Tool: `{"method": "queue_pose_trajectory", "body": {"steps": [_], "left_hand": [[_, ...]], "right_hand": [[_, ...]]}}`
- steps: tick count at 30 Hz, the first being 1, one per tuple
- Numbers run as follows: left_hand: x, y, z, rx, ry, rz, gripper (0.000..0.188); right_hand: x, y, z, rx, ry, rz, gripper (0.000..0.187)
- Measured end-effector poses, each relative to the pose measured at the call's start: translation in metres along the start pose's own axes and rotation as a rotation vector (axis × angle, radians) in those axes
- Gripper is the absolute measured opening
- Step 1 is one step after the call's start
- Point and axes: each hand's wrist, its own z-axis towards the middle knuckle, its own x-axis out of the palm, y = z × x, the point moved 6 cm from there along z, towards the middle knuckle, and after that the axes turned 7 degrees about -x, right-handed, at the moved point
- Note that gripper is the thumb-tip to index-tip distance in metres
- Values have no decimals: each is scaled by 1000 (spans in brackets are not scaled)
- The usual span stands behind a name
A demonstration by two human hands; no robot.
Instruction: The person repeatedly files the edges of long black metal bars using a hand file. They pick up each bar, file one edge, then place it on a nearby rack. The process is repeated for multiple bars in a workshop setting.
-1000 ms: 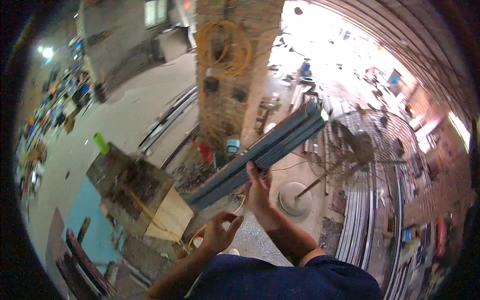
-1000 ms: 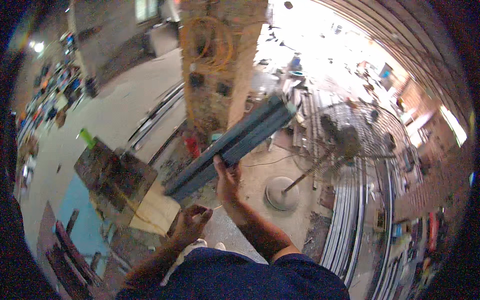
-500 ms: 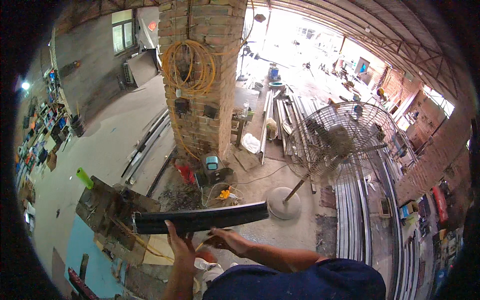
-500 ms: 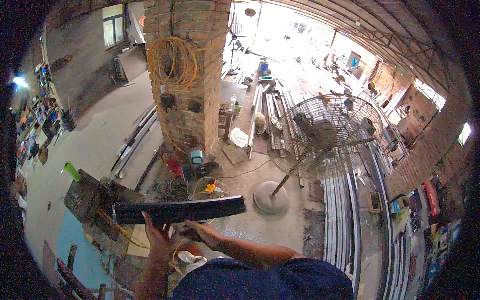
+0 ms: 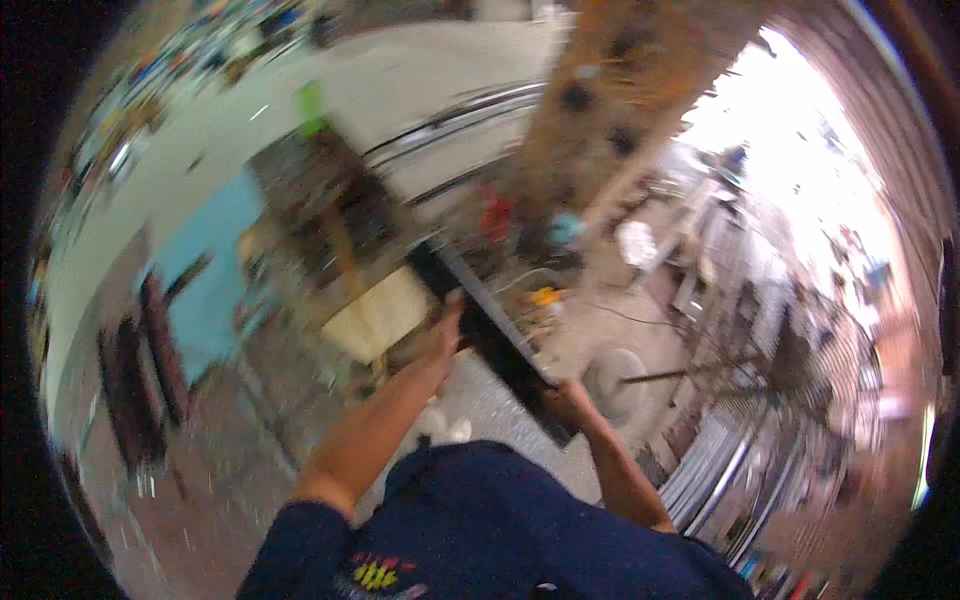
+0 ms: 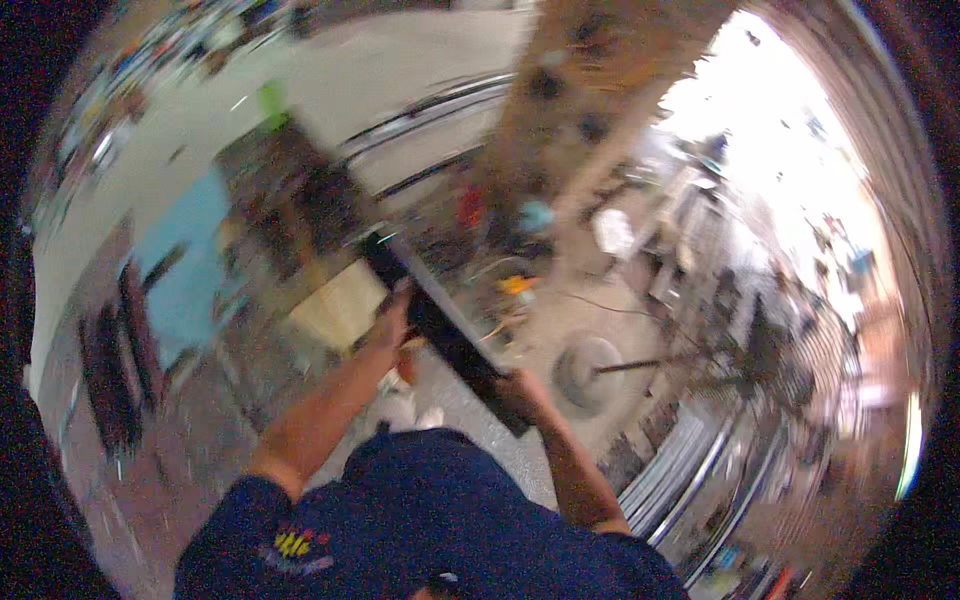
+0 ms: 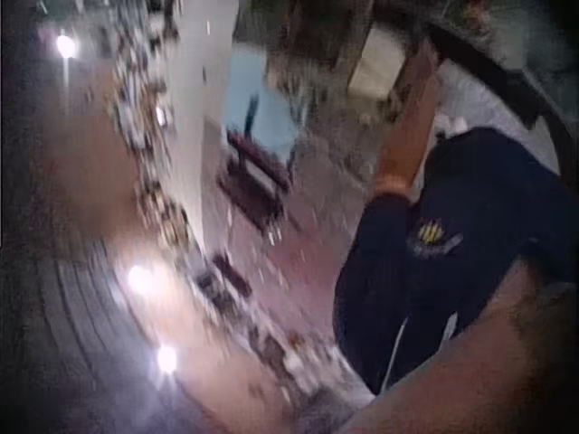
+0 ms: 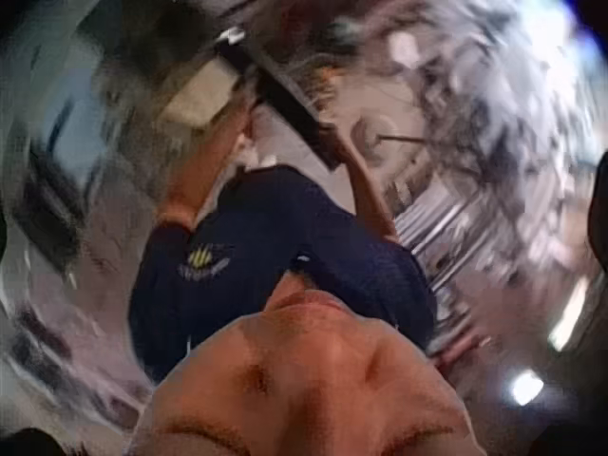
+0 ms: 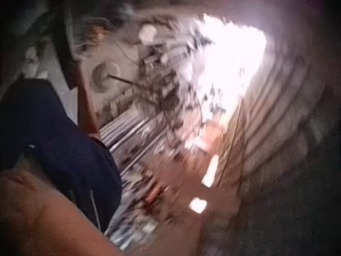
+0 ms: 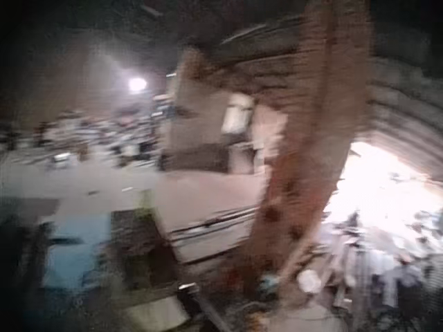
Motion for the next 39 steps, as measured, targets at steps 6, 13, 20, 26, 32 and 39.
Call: {"method": "queue_pose_trajectory", "body": {"steps": [6,13,20,26,32,39], "left_hand": [[-63,-33,51,286,-337,23,98],[-72,-72,72,199,-390,-34,90],[-96,-85,114,235,-499,-57,97],[-96,-98,104,161,-518,93,91],[-131,-99,165,39,-523,199,86],[-128,-103,162,145,-502,256,85]], "right_hand": [[26,48,12,-244,-219,-296,47],[32,55,50,-253,-123,-325,41],[38,110,72,-210,-118,-351,52],[37,123,75,-120,-41,-368,60],[31,169,72,-191,-37,-435,56],[37,165,82,-198,-5,-493,51]]}}
